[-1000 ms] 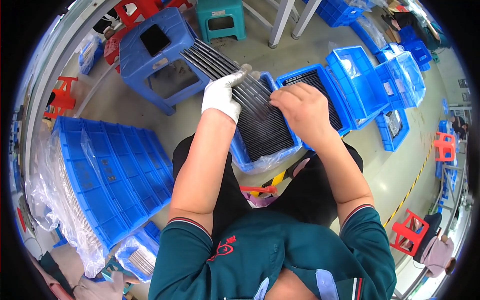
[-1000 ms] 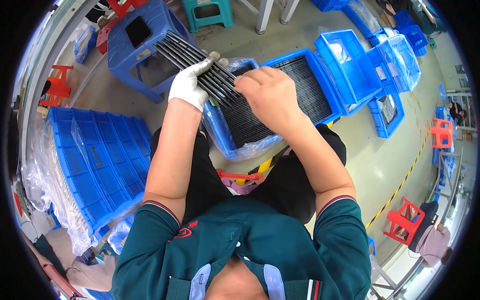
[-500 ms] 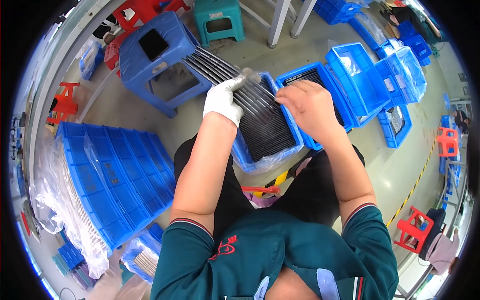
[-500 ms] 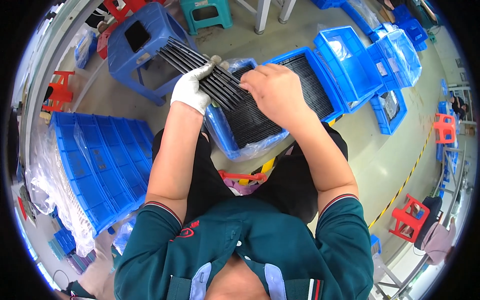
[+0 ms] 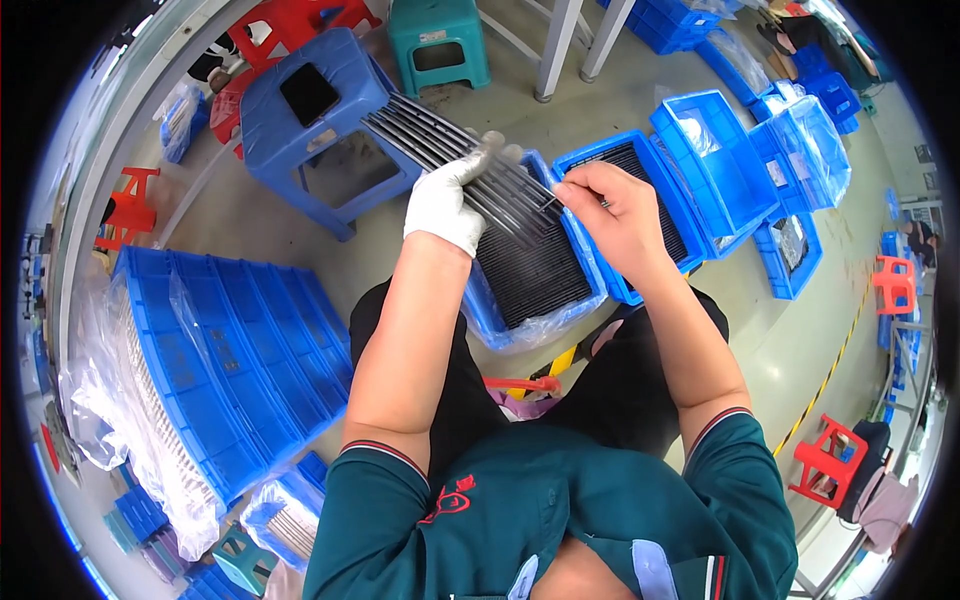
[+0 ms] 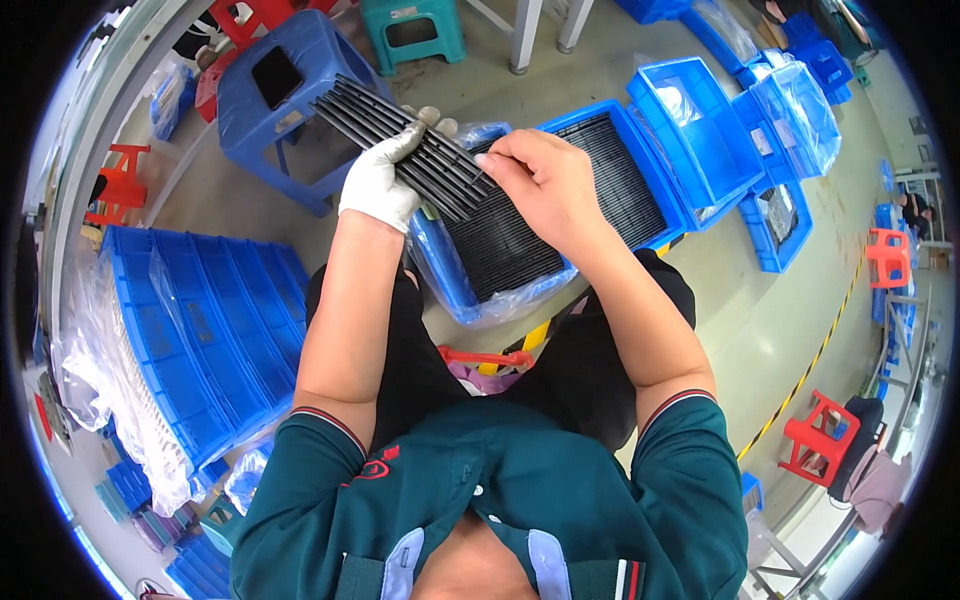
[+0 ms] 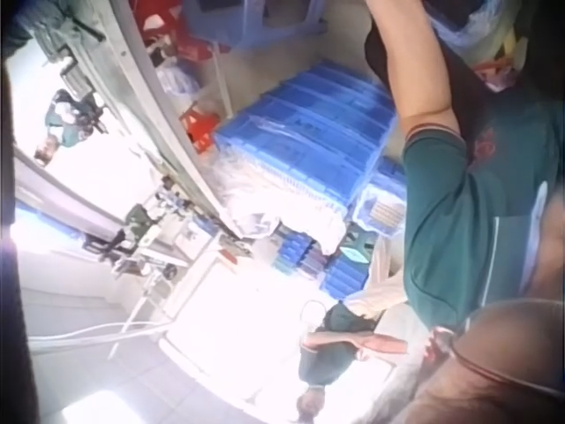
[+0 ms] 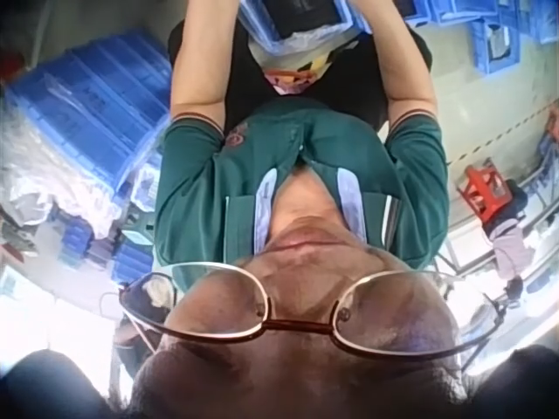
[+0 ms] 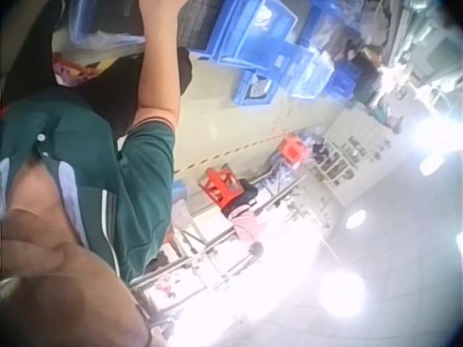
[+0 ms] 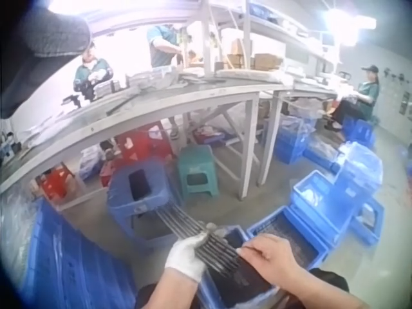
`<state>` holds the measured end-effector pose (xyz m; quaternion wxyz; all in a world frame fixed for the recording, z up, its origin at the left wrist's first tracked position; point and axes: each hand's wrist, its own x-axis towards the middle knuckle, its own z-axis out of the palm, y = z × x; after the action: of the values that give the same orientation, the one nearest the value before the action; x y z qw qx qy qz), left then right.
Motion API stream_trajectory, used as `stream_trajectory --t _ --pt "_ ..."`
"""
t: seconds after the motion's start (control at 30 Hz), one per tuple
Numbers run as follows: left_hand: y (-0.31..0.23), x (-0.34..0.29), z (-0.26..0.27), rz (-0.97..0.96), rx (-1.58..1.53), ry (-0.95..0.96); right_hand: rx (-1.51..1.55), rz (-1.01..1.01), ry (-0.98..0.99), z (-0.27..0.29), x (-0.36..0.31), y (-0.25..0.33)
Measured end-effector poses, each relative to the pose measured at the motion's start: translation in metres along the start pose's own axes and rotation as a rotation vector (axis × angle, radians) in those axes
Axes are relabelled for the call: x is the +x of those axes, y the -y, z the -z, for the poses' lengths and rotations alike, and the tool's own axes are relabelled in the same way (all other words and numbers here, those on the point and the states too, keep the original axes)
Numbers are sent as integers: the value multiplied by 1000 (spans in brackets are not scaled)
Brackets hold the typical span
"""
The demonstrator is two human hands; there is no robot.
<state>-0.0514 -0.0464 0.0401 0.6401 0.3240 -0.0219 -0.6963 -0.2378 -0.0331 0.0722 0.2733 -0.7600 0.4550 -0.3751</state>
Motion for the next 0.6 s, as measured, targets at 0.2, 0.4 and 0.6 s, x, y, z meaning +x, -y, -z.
stream_trajectory --t 0.2,0.4,0.6 --pt "-4 -3 -1 -12 -3 49 88 -125 13 -1 4 1" --pt "-4 -1 2 4 -46 78 42 -69 -35 -1 5 -1" --pt "-4 1 5 -10 -56 126 -114 312 40 4 6 0"
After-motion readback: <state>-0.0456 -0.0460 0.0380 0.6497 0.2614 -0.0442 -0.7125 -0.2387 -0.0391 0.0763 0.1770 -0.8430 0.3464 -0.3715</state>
